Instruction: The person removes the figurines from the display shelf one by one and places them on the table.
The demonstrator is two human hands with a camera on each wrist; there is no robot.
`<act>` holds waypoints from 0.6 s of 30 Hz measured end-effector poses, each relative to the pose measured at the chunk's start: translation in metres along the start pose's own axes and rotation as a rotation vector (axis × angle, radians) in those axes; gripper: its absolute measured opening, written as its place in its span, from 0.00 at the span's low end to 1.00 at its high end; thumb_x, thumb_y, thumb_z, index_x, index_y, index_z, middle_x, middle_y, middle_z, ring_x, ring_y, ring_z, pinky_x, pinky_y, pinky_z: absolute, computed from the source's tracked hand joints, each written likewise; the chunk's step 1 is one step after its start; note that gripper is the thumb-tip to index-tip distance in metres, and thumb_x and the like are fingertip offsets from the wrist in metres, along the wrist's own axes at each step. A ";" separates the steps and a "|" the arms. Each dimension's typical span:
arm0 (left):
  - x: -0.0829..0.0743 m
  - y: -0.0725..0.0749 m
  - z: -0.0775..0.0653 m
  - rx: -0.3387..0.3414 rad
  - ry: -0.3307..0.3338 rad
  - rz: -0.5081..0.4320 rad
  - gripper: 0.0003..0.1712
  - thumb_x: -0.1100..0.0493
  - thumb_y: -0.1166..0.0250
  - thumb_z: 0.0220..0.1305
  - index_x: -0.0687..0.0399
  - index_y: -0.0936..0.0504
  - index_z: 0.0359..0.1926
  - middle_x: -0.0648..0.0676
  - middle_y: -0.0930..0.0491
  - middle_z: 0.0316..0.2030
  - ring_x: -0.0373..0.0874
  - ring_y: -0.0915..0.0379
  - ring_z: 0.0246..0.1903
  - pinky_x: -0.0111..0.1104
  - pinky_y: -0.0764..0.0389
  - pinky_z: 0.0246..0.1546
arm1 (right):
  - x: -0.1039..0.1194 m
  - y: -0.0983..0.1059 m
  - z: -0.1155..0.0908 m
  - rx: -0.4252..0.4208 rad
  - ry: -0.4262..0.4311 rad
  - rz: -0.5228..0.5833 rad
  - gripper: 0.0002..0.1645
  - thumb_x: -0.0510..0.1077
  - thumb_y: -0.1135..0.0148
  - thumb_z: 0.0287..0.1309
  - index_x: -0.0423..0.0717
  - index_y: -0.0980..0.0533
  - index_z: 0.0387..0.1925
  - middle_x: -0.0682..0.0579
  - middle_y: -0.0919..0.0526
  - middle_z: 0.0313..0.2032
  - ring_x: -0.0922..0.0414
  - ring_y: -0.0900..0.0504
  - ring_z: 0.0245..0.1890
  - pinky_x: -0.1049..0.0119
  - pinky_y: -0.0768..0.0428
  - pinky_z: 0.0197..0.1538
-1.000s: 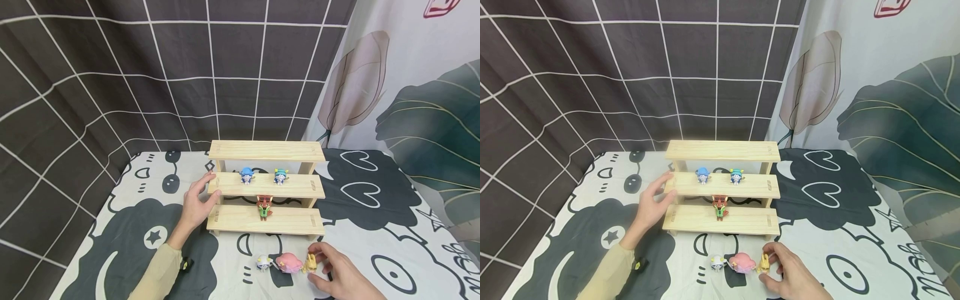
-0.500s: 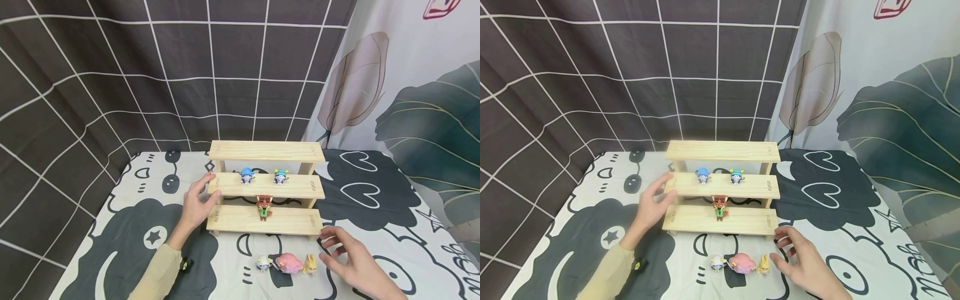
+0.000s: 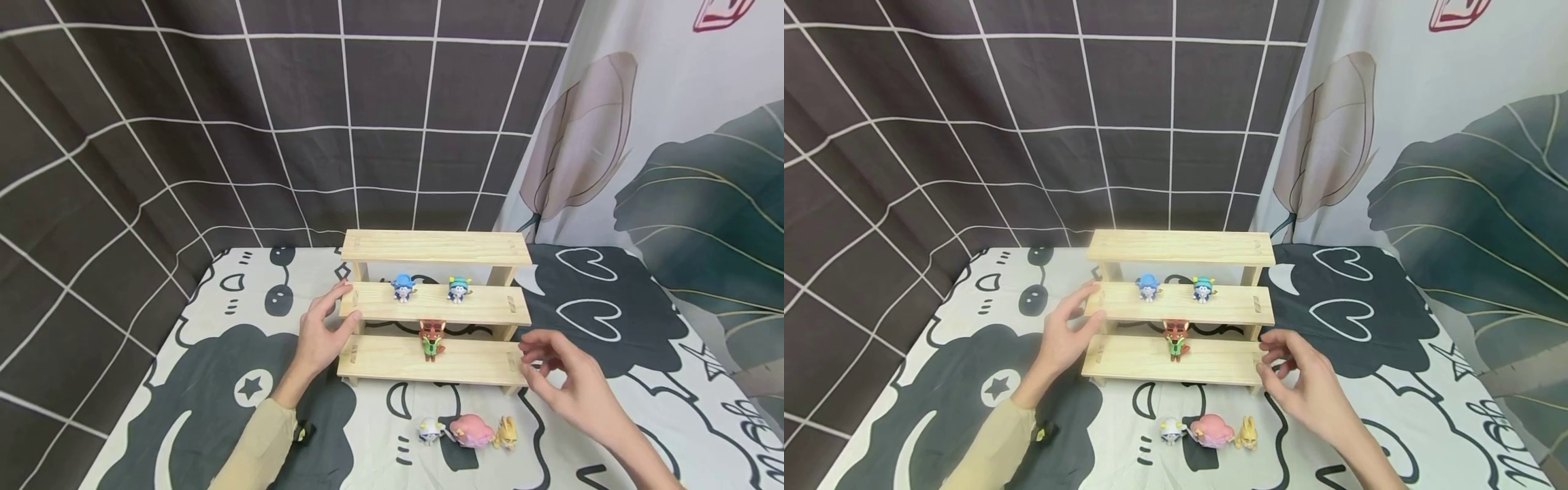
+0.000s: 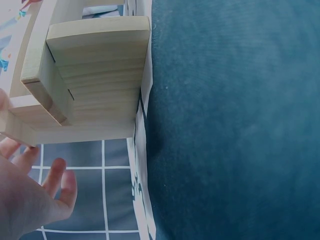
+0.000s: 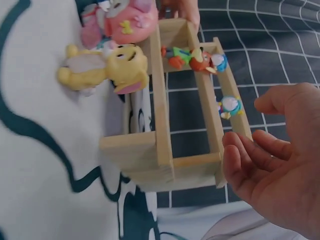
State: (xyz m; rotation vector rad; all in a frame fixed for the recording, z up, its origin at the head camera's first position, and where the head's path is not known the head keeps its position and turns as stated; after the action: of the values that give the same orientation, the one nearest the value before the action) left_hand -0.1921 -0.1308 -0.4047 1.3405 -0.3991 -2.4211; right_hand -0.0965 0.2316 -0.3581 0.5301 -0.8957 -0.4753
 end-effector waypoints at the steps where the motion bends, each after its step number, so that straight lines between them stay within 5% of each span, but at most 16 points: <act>1: 0.000 0.000 0.000 0.000 0.001 -0.001 0.24 0.62 0.31 0.62 0.58 0.20 0.60 0.61 0.26 0.64 0.59 0.31 0.62 0.57 0.27 0.57 | 0.000 -0.001 0.003 -0.003 0.003 0.005 0.28 0.21 0.30 0.40 0.36 0.24 0.47 0.51 0.17 0.37 0.65 0.20 0.33 0.76 0.24 0.31; 18: 0.000 0.000 0.000 0.004 -0.006 -0.007 0.24 0.61 0.31 0.62 0.57 0.20 0.60 0.62 0.26 0.64 0.60 0.32 0.63 0.58 0.27 0.57 | -0.007 -0.011 0.049 -0.038 0.003 0.083 0.27 0.21 0.31 0.46 0.32 0.27 0.50 0.45 0.17 0.41 0.65 0.19 0.37 0.78 0.23 0.34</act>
State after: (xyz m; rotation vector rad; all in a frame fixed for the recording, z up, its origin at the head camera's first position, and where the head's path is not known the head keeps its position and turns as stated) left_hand -0.1920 -0.1310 -0.4047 1.3391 -0.4013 -2.4320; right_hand -0.1422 0.2153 -0.3439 0.4567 -0.9004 -0.4155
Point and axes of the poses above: each hand's wrist, its own z-axis towards the middle knuckle, its own y-axis out of the back of the hand, x = y × z, the point moved 5 cm from there along z, towards the middle knuckle
